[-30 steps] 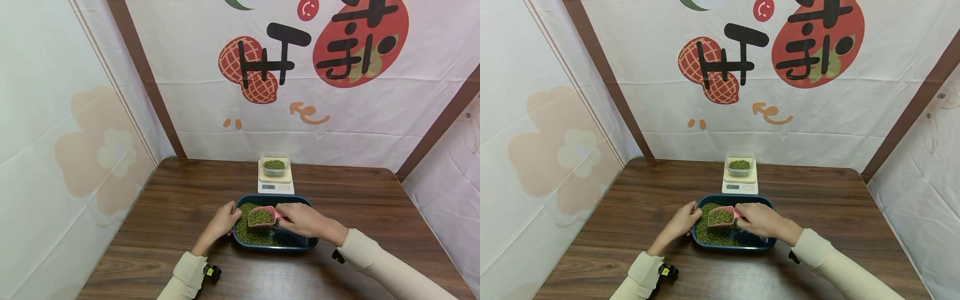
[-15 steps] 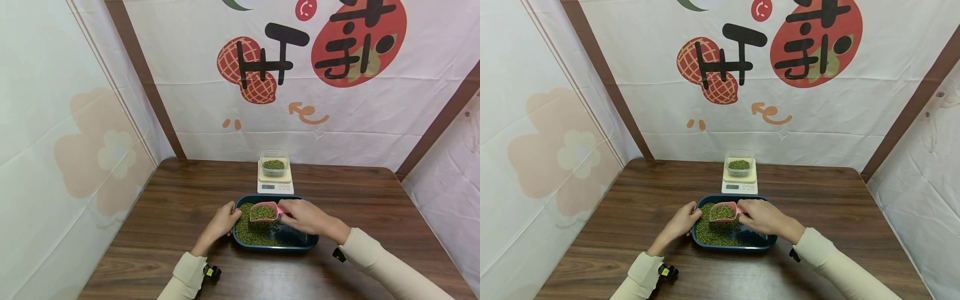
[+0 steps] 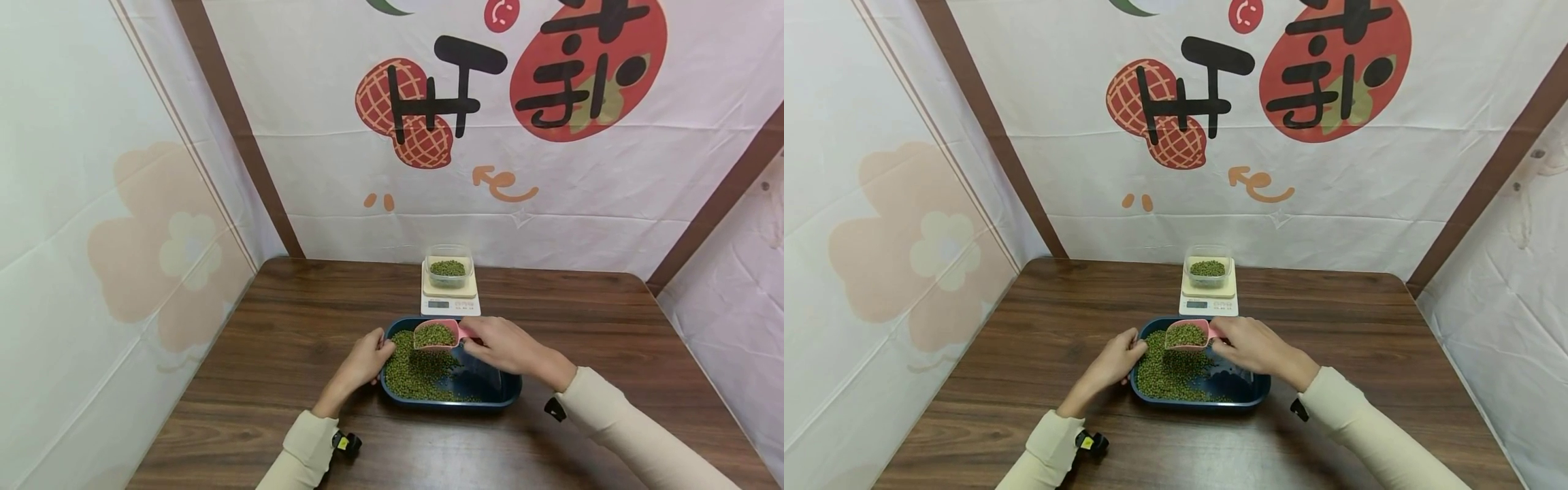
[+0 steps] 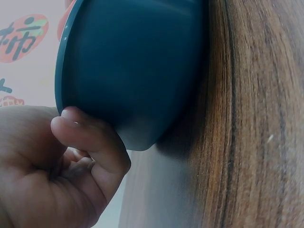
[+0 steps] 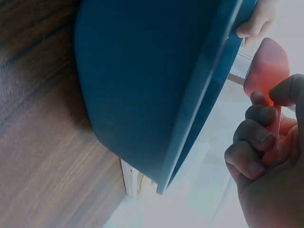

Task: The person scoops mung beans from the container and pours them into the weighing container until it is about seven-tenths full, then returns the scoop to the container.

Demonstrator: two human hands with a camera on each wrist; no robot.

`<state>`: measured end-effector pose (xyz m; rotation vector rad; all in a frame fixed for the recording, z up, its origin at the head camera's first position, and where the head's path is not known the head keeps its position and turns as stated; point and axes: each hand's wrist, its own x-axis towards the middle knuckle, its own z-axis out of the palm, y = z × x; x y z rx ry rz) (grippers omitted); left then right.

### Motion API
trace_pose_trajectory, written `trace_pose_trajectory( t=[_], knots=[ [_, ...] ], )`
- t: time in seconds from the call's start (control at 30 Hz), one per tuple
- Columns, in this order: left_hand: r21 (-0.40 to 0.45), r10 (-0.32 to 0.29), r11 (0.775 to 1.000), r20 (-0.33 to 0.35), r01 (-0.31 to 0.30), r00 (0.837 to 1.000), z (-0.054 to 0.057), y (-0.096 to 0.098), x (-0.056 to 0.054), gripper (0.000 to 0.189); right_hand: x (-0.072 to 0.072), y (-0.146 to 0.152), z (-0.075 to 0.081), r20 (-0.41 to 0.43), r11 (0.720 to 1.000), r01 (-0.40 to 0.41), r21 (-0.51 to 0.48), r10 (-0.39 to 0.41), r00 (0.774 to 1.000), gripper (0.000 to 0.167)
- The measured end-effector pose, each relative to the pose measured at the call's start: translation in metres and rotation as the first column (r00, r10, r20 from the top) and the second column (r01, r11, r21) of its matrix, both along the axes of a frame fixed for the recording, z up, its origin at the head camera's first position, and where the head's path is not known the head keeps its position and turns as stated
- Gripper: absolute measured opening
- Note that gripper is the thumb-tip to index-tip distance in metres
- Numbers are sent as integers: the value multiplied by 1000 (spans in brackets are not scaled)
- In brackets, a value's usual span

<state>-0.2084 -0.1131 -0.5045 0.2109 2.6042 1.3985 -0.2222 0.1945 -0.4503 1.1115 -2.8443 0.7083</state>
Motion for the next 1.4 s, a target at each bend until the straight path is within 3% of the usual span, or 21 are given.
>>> trace_pose_trajectory(
  t=[0.47, 1.4],
  knots=[
    [-1, -4, 1000, -14, 4, 1000, -2, 0, -2, 26, -11, 7, 1, -49, 999, 37, -19, -37, 998, 12],
    [3, -9, 1000, -14, 9, 1000, -3, -1, -1, 26, -37, 10, 12, 0, 994, 100, -50, -100, 995, 7]
  ],
)
